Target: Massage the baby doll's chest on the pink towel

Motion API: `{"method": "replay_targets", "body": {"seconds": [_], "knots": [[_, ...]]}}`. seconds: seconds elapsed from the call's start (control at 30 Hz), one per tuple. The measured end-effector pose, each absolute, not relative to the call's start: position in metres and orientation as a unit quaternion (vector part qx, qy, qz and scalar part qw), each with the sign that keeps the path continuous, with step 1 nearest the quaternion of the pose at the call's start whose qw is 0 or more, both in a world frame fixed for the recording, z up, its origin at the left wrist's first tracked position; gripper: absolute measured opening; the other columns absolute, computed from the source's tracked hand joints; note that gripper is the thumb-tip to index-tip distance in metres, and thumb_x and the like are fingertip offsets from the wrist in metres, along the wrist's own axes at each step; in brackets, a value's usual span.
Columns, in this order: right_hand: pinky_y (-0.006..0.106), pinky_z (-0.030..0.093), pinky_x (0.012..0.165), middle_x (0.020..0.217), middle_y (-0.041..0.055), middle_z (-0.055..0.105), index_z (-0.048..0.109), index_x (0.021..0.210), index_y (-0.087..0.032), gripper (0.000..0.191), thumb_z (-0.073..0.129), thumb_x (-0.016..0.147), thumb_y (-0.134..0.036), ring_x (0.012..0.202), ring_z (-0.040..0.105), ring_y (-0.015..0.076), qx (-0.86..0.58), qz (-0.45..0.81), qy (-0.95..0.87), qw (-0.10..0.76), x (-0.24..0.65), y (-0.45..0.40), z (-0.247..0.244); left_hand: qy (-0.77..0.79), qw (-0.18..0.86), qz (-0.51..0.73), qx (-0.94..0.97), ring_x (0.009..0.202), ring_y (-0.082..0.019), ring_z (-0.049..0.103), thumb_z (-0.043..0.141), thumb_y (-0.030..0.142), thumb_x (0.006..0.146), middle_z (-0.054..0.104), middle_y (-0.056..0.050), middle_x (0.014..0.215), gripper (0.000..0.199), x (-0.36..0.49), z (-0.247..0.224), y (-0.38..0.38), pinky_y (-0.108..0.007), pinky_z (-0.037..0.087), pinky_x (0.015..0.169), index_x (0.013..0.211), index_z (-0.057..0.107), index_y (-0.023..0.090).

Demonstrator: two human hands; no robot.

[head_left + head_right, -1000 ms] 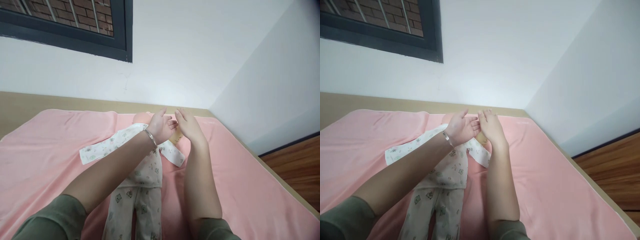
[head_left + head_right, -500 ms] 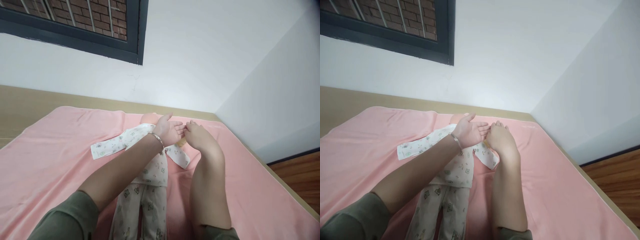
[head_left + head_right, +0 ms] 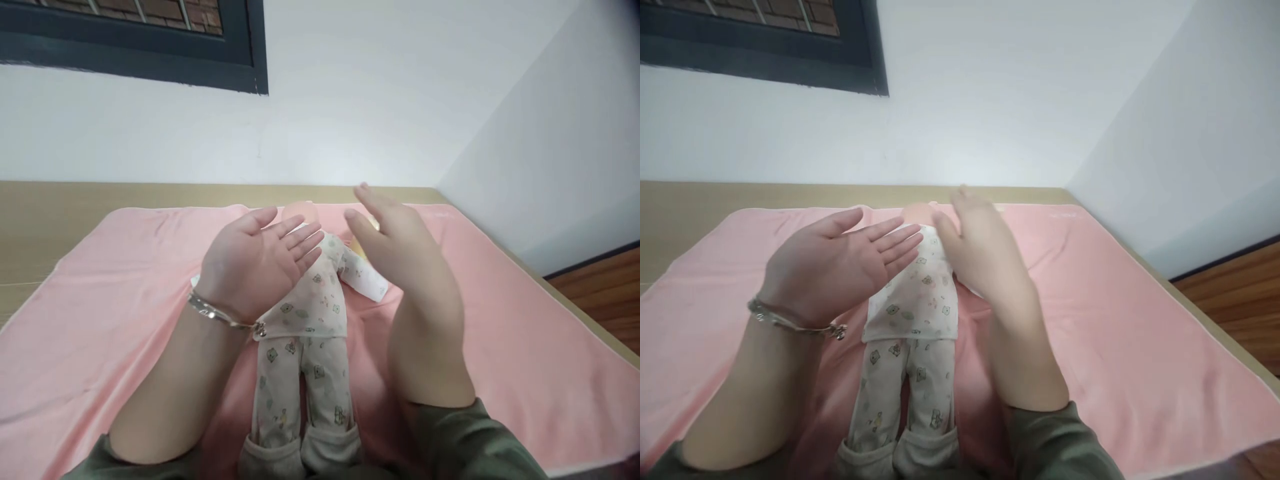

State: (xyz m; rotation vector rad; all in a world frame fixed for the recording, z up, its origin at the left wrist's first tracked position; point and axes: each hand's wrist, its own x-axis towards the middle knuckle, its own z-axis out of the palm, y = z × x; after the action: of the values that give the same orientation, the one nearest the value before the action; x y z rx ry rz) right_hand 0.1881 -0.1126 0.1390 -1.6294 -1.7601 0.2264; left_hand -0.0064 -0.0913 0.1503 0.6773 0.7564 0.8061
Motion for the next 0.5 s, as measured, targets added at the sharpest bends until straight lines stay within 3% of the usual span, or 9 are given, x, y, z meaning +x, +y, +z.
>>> {"method": "replay_targets", "body": {"seconds": [0.1,0.23,0.3,0.4,0.5], "knots": [[0.066,0.024,0.134,0.172,0.0069,0.037,0.049,0.155,-0.024,0.058,0.036,0.108,-0.056,0.166,0.022,0.034,-0.553,0.075,-0.737,0.381,0.152,-0.105,0.127,0.312,0.825,0.356,0.307,0.152,-0.029,0.051,0.029,0.043,0.105,0.06,-0.016,0.152,0.062,-0.006,0.161,-0.104,-0.051,0.045,0.129,0.16,0.042,0.015],[0.076,0.006,0.132,0.179,0.0127,0.016,0.035,0.164,-0.017,0.065,0.031,0.11,-0.054,0.168,-0.002,0.0391,-0.577,0.066,-0.747,0.323,0.11,-0.102,0.115,0.303,0.81,0.365,0.344,0.156,-0.032,0.045,0.011,0.047,0.107,0.063,-0.012,0.146,0.069,-0.009,0.176,-0.113,-0.055,0.043,0.128,0.15,0.053,0.013],[0.074,0.005,0.133,0.179,0.0128,0.015,0.03,0.166,-0.016,0.066,0.03,0.111,-0.052,0.168,-0.004,0.0373,-0.544,0.072,-0.774,0.315,0.096,-0.111,0.113,0.359,0.767,0.376,0.377,0.159,-0.033,0.038,0.007,0.052,0.106,0.064,-0.01,0.146,0.074,-0.021,0.179,-0.109,-0.057,0.037,0.129,0.146,0.057,0.014],[0.064,0.013,0.137,0.179,0.0106,0.019,0.025,0.168,-0.018,0.074,0.042,0.107,-0.057,0.169,0.0,0.0327,-0.436,0.08,-0.835,0.325,0.081,-0.135,0.112,0.424,0.694,0.392,0.431,0.162,-0.03,0.029,0.006,0.055,0.106,0.063,-0.005,0.15,0.072,-0.047,0.178,-0.094,-0.058,0.026,0.132,0.15,0.054,0.023],[0.057,0.02,0.139,0.177,0.0118,0.025,0.023,0.168,-0.019,0.09,0.057,0.099,-0.064,0.169,0.007,0.0317,-0.344,0.102,-0.868,0.344,0.076,-0.156,0.11,0.417,0.607,0.458,0.498,0.164,-0.021,0.026,0.016,0.052,0.102,0.056,0.004,0.159,0.065,-0.065,0.168,-0.081,-0.046,0.029,0.137,0.161,0.04,0.037]]}}
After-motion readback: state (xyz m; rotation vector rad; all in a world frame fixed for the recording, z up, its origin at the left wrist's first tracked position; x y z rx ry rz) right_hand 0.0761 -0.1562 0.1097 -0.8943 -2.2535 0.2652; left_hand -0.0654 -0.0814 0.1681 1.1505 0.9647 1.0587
